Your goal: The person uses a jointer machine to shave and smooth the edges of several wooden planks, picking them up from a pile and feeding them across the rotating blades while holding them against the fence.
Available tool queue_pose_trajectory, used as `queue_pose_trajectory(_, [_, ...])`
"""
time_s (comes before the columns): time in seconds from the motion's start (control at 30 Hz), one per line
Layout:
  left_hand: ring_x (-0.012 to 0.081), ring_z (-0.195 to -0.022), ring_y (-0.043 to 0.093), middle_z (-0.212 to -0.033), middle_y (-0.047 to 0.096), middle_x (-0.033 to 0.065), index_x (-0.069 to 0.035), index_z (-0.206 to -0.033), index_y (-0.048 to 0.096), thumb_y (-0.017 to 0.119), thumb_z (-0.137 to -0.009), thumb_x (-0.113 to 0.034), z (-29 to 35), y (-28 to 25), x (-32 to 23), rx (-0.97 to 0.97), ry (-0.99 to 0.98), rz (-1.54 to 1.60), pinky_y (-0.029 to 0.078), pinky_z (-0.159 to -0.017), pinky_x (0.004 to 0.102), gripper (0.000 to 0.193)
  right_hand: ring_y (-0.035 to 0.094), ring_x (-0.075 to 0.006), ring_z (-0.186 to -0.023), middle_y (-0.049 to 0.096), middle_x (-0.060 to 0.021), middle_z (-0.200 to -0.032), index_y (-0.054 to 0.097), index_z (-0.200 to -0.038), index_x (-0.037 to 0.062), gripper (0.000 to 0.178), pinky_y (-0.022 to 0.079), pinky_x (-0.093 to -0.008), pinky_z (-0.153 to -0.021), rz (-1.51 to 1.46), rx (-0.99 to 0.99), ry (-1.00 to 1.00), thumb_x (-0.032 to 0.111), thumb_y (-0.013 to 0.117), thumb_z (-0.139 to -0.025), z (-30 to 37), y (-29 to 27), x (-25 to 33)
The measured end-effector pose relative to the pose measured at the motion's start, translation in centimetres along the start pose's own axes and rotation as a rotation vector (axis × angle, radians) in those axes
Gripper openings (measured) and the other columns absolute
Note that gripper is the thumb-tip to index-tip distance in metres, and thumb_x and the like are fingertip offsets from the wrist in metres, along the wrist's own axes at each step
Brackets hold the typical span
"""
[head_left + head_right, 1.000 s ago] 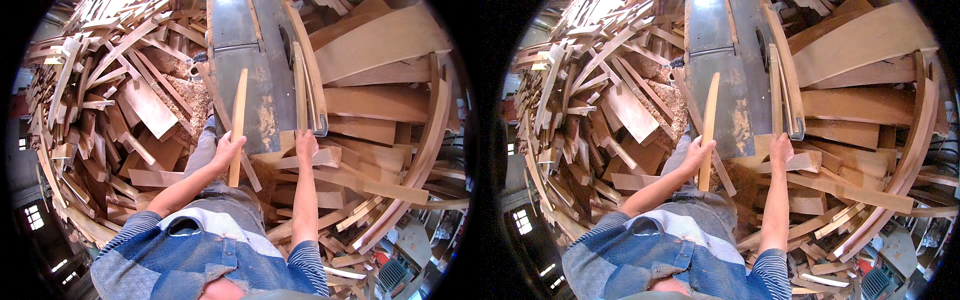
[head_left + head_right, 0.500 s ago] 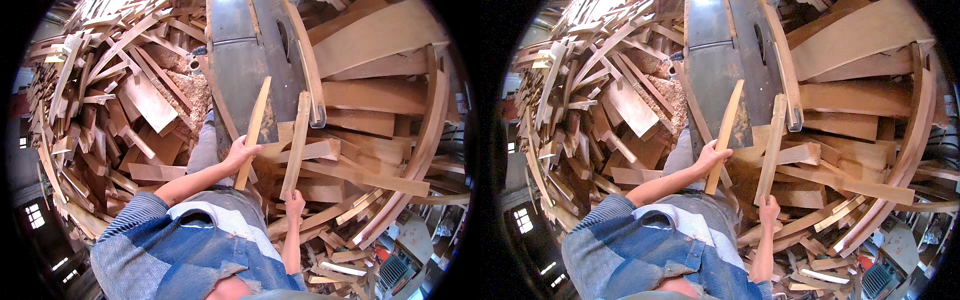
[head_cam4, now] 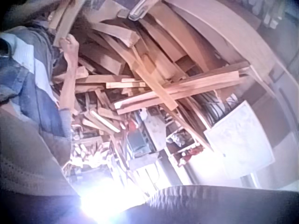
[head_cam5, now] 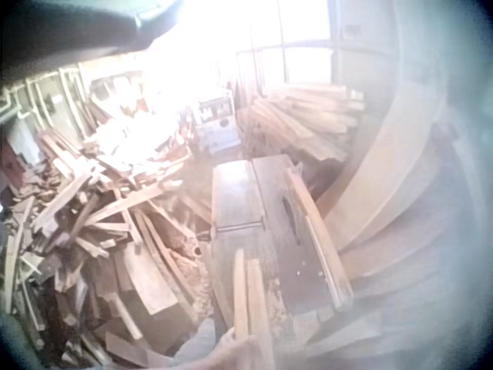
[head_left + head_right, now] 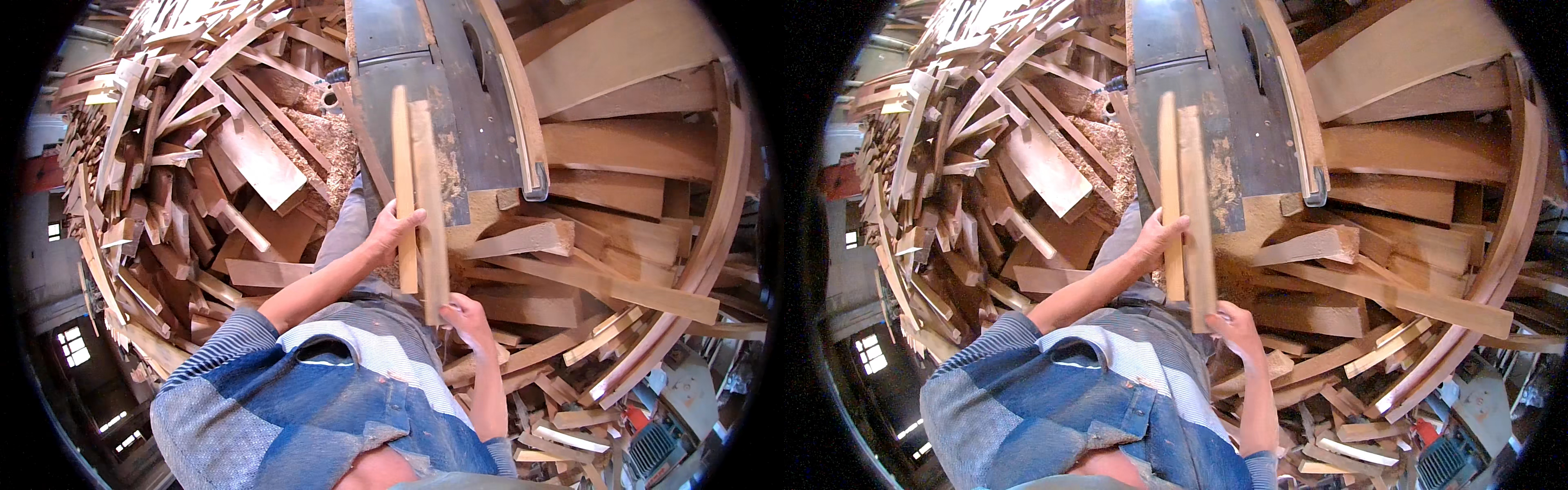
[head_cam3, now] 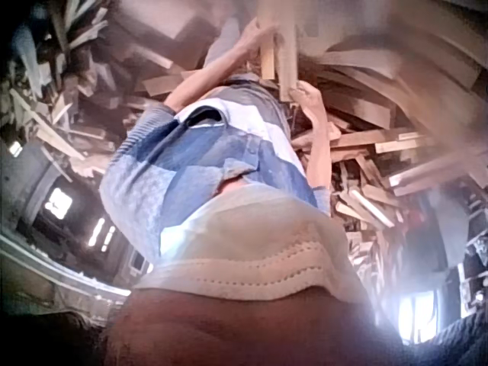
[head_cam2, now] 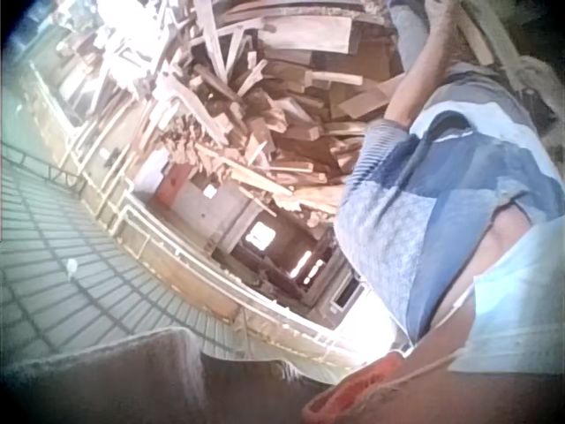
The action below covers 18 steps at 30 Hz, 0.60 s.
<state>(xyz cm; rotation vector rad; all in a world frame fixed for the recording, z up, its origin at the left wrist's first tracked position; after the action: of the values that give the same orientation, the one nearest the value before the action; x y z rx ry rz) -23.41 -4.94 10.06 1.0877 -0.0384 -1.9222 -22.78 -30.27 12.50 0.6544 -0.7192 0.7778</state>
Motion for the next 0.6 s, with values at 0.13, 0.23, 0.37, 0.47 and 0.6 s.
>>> queue_pose_trajectory(0.13, [0.018,-0.09,0.068,-0.106,0.067,0.0079,-0.002,-0.124,0.054,0.087,-0.08,-0.016,0.0,-0.9,-3.9,-0.125,0.089,-0.1,0.06,-0.079,0.0375,0.057,0.065,-0.0148,-0.078,0.068,-0.0062,-0.085,0.067,-0.109,0.0006,0.021,0.051,-0.0308,-0.067,0.037,-0.113,0.035,0.018,0.064,-0.098,-7.9,-5.3,3.2])
queue_pose_trajectory(0.23, [0.0179,-0.088,0.067,-0.105,0.067,0.008,-0.001,-0.127,0.053,0.087,-0.079,-0.02,0.1,-1.4,-5.0,-0.129,0.108,-0.107,0.058,-0.078,0.036,0.061,0.068,-0.0314,-0.084,0.069,-0.0174,-0.091,0.063,-0.102,-0.0012,0.024,0.055,-0.0396,-0.076,0.711,-1.073,-0.154,0.02,0.07,-0.093,-12.9,-16.2,8.4])
queue_pose_trajectory(0.37, [0.019,-0.09,0.067,-0.107,0.067,0.0092,-0.001,-0.127,0.054,0.088,-0.078,-0.019,0.3,-3.5,-6.2,-0.192,0.151,-0.139,0.058,-0.079,0.0359,0.063,0.07,-0.0404,-0.087,0.07,-0.0208,-0.095,0.061,-0.105,0.0017,0.032,0.057,-0.0503,-0.075,1.25,-1.237,-0.073,0.026,0.074,-0.09,-16.9,-18.7,11.8])
queue_pose_trajectory(0.47, [0.0195,-0.091,0.068,-0.107,0.067,0.0098,0.0,-0.128,0.053,0.088,-0.077,-0.018,0.9,-4.3,-7.1,-0.22,0.131,-0.136,0.059,-0.079,0.0361,0.064,0.072,-0.0395,-0.087,0.07,-0.0202,-0.095,0.061,-0.108,0.0028,0.033,0.058,-0.05,-0.073,1.32,-1.154,0.046,0.029,0.073,-0.091,-18.3,-19.5,12.2])
queue_pose_trajectory(0.6, [0.0195,-0.089,0.068,-0.105,0.068,0.01,0.001,-0.125,0.055,0.087,-0.078,-0.018,0.3,-5.2,-6.4,-0.2,0.157,-0.163,0.059,-0.078,0.0363,0.06,0.071,-0.0407,-0.081,0.072,-0.0195,-0.091,0.066,-0.095,0.0031,0.028,0.056,-0.0518,-0.068,1.347,-1.073,0.069,0.031,0.064,-0.095,-16.8,-19.4,10.7])
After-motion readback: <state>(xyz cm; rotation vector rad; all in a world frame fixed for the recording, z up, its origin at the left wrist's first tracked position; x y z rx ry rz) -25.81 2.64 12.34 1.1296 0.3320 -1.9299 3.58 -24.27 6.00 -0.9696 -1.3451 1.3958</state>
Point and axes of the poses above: each hand's wrist, its own z-axis away from the middle knuckle, its own y-axis out of the palm, x = y × z, the point moved 7 cm from there along -z, towards the middle knuckle
